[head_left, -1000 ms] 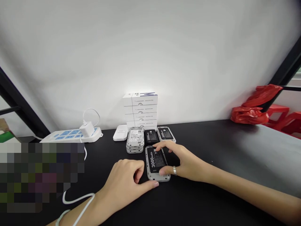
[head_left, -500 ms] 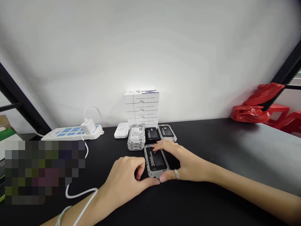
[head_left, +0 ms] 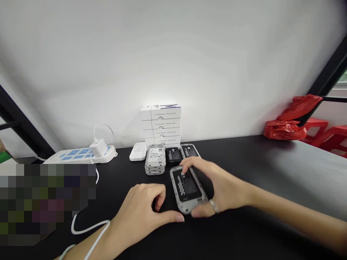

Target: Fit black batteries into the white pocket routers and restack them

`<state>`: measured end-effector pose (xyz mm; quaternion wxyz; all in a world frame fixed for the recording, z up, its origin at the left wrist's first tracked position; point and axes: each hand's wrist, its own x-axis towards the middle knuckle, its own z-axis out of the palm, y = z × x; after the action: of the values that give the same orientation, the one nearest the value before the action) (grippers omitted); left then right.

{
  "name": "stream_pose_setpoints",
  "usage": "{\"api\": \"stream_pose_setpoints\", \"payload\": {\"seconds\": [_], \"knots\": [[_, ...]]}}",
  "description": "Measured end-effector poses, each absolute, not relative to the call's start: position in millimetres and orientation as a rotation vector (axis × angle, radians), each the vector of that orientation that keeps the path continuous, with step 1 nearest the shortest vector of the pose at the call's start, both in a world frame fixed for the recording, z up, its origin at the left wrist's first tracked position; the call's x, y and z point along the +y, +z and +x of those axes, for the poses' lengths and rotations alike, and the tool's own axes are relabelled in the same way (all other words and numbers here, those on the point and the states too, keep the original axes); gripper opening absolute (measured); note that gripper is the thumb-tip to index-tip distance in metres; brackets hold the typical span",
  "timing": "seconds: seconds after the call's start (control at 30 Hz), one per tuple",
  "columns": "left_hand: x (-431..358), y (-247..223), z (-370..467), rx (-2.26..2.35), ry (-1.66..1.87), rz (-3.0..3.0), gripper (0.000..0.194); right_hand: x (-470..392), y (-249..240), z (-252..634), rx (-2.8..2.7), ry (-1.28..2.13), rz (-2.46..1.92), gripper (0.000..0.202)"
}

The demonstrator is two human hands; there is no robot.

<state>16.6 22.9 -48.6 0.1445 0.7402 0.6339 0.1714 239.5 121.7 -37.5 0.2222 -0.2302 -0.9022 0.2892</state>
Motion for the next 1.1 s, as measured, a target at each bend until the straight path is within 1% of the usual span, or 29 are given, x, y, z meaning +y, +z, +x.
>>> {"api": "stream_pose_setpoints", "payload": {"seconds": [0.1, 0.17, 0.37, 0.53, 0.9, 1.03, 1.1], "knots": [[22.6, -47.9, 16.7, 1.835, 0.489, 2.129, 0.061, 150.3, -24.5, 256.5, -2.360, 1.007, -0.680, 0.061], [22.8, -47.4, 17.1, 1.832, 0.488, 2.125, 0.059, 175.8, -23.5, 271.2, -2.269, 1.041, -0.696, 0.055], [22.0, -45.8, 18.8, 1.807, 0.493, 2.117, 0.053, 229.6, -45.2, 305.4, -2.149, 1.143, -0.887, 0.054], [21.9, -46.0, 19.4, 1.820, 0.488, 2.139, 0.052, 239.4, -58.1, 309.7, -2.237, 1.072, -0.964, 0.054], [23.8, -46.7, 20.2, 1.844, 0.457, 2.158, 0.048, 237.6, -60.5, 307.1, -2.409, 1.007, -0.951, 0.047], [23.5, -47.3, 20.1, 1.852, 0.454, 2.163, 0.048, 235.7, -59.5, 306.7, -2.455, 0.951, -1.001, 0.055], [23.3, -47.3, 20.0, 1.848, 0.456, 2.171, 0.048, 231.5, -53.7, 302.8, -2.386, 0.868, -1.016, 0.057]]}}
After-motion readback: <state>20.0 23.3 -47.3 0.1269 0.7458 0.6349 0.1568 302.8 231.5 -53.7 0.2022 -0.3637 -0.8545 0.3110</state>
